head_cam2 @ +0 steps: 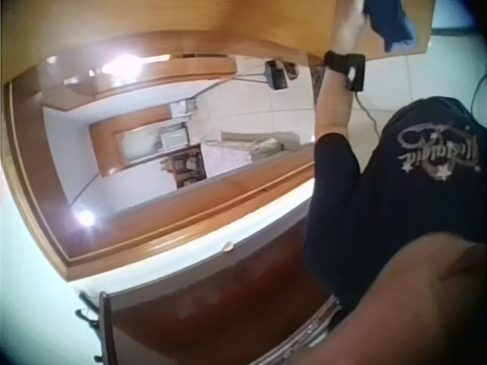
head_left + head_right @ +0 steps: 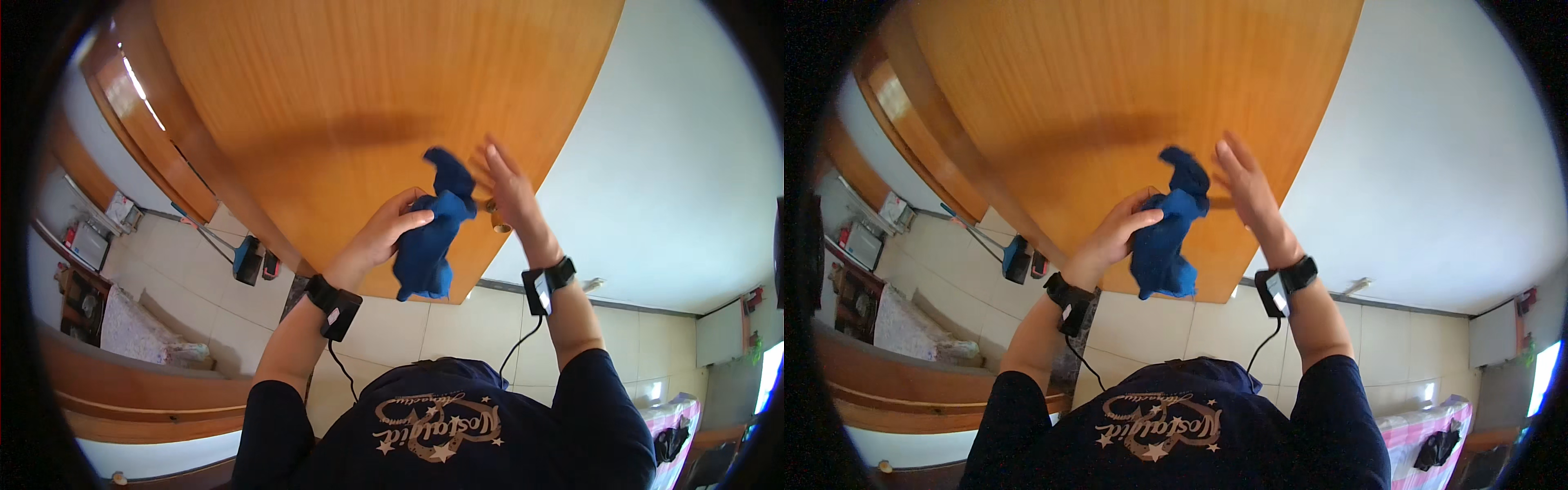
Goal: Cleaning a door and a wardrobe with a blue cloth.
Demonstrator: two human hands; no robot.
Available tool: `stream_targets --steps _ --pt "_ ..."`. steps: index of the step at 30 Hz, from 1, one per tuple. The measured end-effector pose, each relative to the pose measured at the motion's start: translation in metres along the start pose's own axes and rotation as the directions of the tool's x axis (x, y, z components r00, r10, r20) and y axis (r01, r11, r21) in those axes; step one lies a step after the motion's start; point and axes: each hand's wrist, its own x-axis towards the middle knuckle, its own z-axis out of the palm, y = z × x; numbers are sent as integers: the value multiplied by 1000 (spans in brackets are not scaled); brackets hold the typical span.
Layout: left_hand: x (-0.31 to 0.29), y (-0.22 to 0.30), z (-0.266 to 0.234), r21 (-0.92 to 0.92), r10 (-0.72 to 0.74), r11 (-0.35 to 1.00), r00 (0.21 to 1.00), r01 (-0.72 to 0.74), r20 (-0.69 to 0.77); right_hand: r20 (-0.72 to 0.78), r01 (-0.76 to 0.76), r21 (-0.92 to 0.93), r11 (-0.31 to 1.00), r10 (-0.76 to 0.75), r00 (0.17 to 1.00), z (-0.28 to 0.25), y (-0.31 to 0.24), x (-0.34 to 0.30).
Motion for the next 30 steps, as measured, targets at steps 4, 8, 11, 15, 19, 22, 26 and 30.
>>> stream_targets --steps 4,8,11,15,19,22,26,30 --pt "7 13 21 -133 27 990 987 -48 -156 497 -430 152 890 307 812 -1 18 -39" --pt "12 6 11 -118 118 980 949 -158 -291 547 -83 -306 948 247 800 4 32 -34" --pt "12 13 0 -99 73 989 940 -112 -334 385 -162 -330 930 289 876 1 34 -25" --pt "13 6 -21 -161 115 966 892 -203 -438 221 -62 -3 998 61 973 -1 23 -23" --pt "9 0 -38 -5 254 955 826 -296 -503 55 -119 135 984 113 992 -19 15 -9" --pt "5 7 -40 -49 227 958 848 -284 -480 1 114 -398 911 -123 992 -28 -1 -4" --pt "-1 11 -43 -84 232 947 840 -310 -490 -58 244 -491 836 -311 949 -26 -14 4" --pt "-7 45 -13 -137 70 983 941 -121 -330 -103 199 -504 841 -287 952 -41 -21 11"
